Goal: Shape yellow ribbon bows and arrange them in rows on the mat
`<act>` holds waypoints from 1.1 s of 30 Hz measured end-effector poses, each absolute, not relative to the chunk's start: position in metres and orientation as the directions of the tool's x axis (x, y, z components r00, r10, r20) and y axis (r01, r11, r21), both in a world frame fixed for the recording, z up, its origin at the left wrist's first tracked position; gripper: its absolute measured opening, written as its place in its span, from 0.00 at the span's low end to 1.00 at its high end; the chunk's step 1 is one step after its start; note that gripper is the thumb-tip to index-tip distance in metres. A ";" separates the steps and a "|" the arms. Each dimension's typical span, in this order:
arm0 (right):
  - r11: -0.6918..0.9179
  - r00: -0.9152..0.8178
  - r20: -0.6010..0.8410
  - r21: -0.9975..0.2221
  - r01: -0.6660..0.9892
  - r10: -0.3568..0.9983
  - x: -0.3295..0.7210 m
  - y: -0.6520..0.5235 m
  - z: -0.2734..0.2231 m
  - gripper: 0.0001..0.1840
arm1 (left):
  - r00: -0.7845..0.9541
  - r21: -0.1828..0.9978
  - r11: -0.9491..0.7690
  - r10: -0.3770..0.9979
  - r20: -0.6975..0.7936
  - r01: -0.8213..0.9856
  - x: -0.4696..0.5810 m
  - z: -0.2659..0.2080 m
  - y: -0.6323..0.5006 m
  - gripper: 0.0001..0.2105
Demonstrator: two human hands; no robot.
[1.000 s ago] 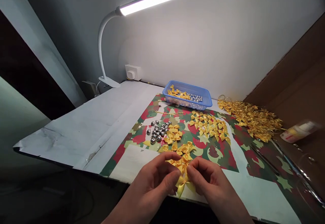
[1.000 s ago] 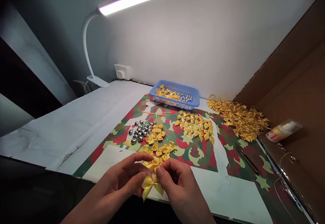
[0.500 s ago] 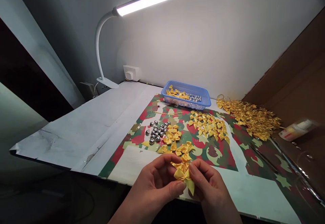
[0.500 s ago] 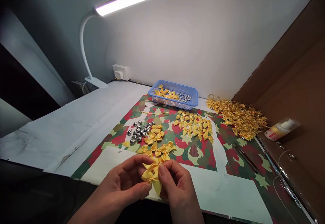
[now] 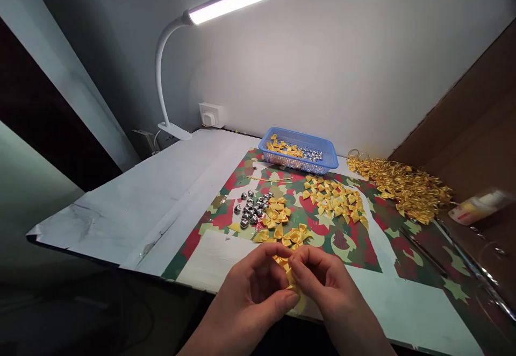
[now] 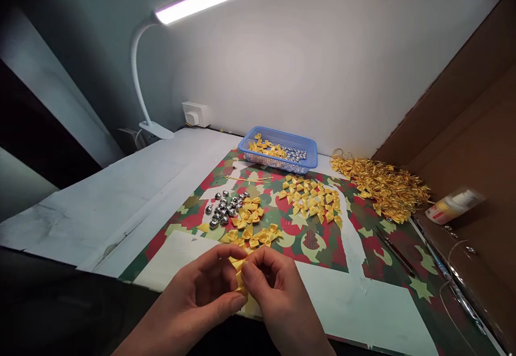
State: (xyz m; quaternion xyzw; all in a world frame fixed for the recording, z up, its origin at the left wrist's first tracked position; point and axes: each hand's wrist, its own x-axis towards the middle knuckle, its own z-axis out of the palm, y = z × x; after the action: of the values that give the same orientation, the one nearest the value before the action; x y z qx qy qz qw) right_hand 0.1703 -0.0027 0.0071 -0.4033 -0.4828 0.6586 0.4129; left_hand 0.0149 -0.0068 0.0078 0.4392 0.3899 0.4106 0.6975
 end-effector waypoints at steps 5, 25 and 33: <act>-0.200 -0.333 -0.138 -0.967 -0.159 0.933 0.176 0.000 0.006 0.19 | 0.342 0.897 0.332 0.912 -0.226 -0.291 0.013 0.003 -0.003 0.15; -0.180 -0.354 -0.186 -0.982 0.049 0.917 0.187 -0.005 0.012 0.18 | 0.342 0.949 0.301 0.905 -0.253 -0.096 0.014 0.016 -0.004 0.18; -0.021 -0.222 -0.108 -0.933 0.360 0.969 0.209 0.024 0.013 0.19 | 0.275 0.942 0.317 0.921 -0.278 -0.108 0.011 0.012 -0.002 0.18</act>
State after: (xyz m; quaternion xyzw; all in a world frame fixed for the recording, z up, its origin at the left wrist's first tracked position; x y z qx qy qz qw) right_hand 0.2088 0.0244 0.0127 -0.5346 -0.6216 0.4741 0.3210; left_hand 0.0110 -0.0022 0.0123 0.4392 0.4626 0.3857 0.6666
